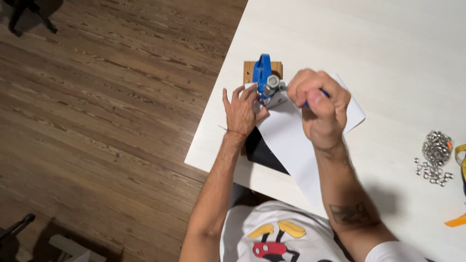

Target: Installing metal eyelets into material using a manual grommet press

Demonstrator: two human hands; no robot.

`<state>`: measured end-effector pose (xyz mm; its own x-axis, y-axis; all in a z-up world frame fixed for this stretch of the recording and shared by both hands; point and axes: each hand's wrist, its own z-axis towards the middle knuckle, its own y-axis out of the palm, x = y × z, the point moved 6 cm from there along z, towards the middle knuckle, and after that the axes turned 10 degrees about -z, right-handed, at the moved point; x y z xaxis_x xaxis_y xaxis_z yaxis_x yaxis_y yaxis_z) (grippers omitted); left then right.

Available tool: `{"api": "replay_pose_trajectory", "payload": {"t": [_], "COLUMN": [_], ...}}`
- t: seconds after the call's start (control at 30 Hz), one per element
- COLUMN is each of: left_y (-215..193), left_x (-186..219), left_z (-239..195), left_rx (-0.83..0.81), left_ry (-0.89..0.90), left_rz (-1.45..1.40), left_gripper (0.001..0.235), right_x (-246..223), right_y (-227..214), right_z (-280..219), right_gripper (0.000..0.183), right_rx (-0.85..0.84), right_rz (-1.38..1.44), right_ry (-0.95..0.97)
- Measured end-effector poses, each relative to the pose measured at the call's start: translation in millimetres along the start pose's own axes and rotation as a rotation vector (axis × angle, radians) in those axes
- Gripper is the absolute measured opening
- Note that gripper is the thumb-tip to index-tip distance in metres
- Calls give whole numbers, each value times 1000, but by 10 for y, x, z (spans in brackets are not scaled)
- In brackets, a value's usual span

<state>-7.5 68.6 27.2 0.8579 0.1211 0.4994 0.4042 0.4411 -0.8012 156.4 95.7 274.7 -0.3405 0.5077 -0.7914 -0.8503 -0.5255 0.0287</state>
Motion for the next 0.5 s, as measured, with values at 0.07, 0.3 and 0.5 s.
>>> {"api": "replay_pose_trajectory", "payload": {"t": [0.07,0.3,0.5], "left_y": [-53,-15,-88], "left_x": [3,-40,-38], "left_z": [3,-2,-38], "left_rx": [-17,2,38], "left_ry": [-3,20,76], "left_rz": [1,-48,-133], "left_gripper": [37,40,33], "right_x": [24,350,173], "right_y": [25,-48,257], "right_z": [-23,-429,-1351], "right_gripper": [39,44,37], "right_rx": [51,240,273], "right_rz": [17,83,21], "right_ry": [-43,-157,-115]}}
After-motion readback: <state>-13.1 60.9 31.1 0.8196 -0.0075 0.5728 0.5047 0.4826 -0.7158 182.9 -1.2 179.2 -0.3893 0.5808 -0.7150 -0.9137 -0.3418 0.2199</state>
